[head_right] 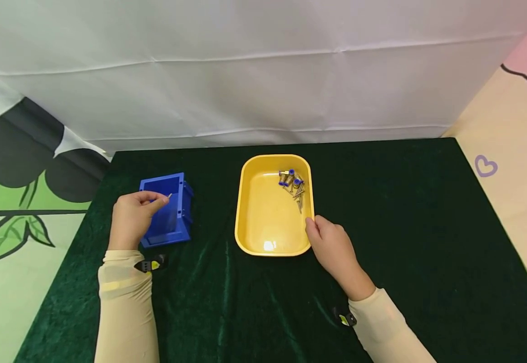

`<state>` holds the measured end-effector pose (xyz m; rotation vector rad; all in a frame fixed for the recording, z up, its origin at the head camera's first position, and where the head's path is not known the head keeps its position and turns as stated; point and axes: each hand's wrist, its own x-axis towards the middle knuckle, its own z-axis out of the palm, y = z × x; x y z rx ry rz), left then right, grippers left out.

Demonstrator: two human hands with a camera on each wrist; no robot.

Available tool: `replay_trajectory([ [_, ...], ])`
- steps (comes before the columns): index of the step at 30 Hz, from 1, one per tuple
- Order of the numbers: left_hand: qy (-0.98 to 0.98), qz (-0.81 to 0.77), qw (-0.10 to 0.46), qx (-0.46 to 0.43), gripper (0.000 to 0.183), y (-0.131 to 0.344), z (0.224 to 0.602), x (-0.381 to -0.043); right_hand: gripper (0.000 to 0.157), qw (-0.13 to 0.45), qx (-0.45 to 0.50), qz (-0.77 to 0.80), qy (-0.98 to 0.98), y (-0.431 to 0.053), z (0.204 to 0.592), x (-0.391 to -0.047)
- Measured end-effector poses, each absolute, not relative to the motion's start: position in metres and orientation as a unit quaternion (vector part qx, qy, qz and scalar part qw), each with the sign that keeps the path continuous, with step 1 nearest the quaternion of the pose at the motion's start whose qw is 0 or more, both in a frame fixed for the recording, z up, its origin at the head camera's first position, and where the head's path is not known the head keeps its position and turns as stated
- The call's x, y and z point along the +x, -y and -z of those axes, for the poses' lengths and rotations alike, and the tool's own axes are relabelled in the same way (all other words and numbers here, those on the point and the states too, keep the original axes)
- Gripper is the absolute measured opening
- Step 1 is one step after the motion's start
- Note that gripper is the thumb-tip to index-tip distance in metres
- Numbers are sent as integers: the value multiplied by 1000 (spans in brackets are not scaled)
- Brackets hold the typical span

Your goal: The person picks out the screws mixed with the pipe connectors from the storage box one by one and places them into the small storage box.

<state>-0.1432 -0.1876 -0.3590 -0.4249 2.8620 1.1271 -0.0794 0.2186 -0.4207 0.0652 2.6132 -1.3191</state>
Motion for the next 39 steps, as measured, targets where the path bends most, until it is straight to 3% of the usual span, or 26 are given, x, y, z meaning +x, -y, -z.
replay_trajectory([
  [18, -907, -401, -18, -126, 39, 179, 357, -144, 39, 111, 32, 445, -888, -218, 421, -80],
  [25, -841, -538, 11, -62, 41, 146, 349, -142, 37, 113, 36, 453, -884, -219, 420, -80],
  [39, -822, -567, 43, 28, 30, 100, 355, -137, 38, 106, 29, 453, -885, -217, 420, -80],
])
